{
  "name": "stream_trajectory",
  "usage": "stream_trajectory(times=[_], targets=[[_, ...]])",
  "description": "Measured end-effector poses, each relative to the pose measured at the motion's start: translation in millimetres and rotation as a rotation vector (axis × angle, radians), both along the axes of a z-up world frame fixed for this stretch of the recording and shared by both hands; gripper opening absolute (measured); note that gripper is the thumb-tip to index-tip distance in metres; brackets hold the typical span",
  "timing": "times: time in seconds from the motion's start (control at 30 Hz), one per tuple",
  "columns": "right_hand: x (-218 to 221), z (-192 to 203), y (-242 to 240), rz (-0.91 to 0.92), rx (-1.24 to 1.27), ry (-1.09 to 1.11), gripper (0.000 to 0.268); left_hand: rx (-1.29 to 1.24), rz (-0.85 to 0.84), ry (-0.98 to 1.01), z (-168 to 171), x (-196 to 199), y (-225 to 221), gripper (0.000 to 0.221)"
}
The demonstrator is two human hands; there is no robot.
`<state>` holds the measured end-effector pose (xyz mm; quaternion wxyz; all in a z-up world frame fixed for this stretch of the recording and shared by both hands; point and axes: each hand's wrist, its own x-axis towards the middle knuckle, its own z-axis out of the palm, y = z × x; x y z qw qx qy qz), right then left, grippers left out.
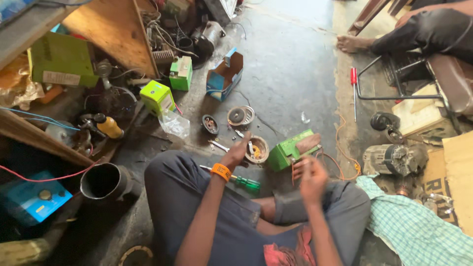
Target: The person sits on the floor and uses a screwdriver to adjust a small cylindrical electrical component. They then connect an orange wire to a green battery and test the component by touching the wire to its terminals. The person repeats this testing process several times.
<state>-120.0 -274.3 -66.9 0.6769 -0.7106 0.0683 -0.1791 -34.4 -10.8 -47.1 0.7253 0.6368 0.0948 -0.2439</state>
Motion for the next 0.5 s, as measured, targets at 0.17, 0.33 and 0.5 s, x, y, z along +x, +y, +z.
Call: stream_trajectory(times=[0.17,0.33,0.5], targets=[[47.9,-19.0,-109.4,-0.297,-0.558,-0.069,0.028,-0.142,0.052,-0.163,-25.4,7.8,-6.0,0.057],[47.4,-17.7,-108.2,-0.165,-1.319,0.143,0.032,-0.222,0.170,-0.189,-23.8,7.0,-7.7,0.043],[-13.0,28.8,-63.6,-0.128,-0.603,0.343,0.025,-0.245,0.204,-0.215,-19.3,6.7,-6.3,0.042]])
